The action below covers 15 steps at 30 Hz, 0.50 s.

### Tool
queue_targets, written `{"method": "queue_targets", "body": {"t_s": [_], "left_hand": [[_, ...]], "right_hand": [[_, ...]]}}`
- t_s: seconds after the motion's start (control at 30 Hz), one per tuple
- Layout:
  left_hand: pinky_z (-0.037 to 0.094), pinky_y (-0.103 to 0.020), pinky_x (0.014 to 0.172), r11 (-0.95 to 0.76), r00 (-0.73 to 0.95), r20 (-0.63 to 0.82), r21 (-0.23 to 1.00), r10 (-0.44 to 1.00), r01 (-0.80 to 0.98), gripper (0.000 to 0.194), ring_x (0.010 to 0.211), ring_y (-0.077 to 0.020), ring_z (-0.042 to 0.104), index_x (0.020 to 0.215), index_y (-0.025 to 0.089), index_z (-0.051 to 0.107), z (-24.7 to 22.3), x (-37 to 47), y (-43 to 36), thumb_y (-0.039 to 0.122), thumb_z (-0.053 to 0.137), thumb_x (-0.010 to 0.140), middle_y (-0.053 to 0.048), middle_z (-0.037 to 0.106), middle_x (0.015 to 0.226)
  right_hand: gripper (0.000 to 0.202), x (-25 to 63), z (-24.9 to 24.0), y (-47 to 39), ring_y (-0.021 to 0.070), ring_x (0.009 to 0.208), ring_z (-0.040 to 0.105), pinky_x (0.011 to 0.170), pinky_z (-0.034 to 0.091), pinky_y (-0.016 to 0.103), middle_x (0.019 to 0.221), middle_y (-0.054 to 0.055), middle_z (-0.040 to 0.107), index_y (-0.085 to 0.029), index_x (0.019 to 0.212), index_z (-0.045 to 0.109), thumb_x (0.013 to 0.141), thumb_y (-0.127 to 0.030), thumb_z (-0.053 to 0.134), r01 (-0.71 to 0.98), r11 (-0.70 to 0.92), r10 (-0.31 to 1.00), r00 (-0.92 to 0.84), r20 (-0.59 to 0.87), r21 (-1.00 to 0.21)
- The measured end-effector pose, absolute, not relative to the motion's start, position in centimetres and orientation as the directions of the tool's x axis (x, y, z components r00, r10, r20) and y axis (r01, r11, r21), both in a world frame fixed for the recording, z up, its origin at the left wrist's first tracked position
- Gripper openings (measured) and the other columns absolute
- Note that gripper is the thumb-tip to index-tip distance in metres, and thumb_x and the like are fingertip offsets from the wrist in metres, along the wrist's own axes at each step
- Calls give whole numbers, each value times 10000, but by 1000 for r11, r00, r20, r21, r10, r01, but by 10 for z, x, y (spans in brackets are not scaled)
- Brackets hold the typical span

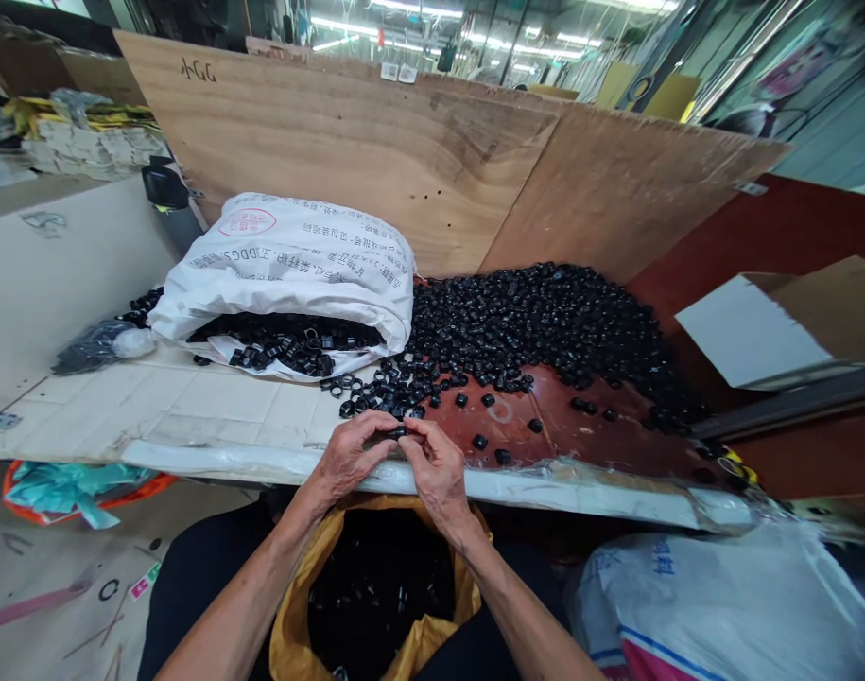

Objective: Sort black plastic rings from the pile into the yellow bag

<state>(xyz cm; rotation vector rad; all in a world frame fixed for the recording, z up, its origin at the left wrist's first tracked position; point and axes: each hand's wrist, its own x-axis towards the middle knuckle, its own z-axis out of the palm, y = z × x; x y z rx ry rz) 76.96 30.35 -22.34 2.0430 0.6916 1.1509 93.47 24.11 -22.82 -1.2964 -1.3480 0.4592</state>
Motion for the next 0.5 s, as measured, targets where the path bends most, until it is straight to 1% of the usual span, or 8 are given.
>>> {"method": "queue_targets", "body": {"t_s": [0.1,0.17,0.27,0.37,0.43,0.5], "left_hand": [[580,-334,883,-595,461,479,791,746,141,191,962,-184,710,1114,213,670,-222,770,302,192,655,924,-66,741,1061],[581,-325,868,-605,459,494,786,738,127,161,944,-180,714,1082,209,673,-220,770,301,186,659,923,-61,746,1036],[581,-325,880,-642,459,543,762,703,83,125,974,-182,713,1036,205,677,-219,771,300,159,657,921,-65,744,1040],[580,-331,898,-646,474,547,761,691,64,140,1000,-183,709,1042,211,685,-220,770,300,145,652,923,-70,740,1063],[575,-330,910,-646,487,544,761,683,55,156,1010,-179,705,1048,216,689,-220,769,301,132,649,924,-69,738,1072],[567,-325,924,-643,503,537,764,677,50,177,1014,-171,701,1056,222,693,-220,769,302,115,645,924,-66,738,1076]], "right_hand": [[208,936,-223,241,202,861,687,782,575,327,1003,66,723,-209,1120,700,948,-278,606,465,333,846,237,478,-821],[198,936,-221,241,200,854,681,775,563,320,976,62,722,-210,1112,703,962,-281,596,501,353,840,203,503,-790],[166,936,-220,241,179,740,661,693,528,290,862,41,716,-203,1005,708,985,-305,579,517,336,860,173,481,-787],[206,933,-219,241,157,616,608,608,469,268,735,16,678,-194,897,686,991,-345,582,550,288,865,202,459,-784],[247,930,-216,240,154,620,602,618,452,267,727,17,670,-192,855,671,1010,-343,551,585,282,856,205,475,-760],[294,926,-213,240,160,688,622,673,453,273,774,32,679,-190,830,661,1036,-317,494,631,294,837,193,512,-718]]}}
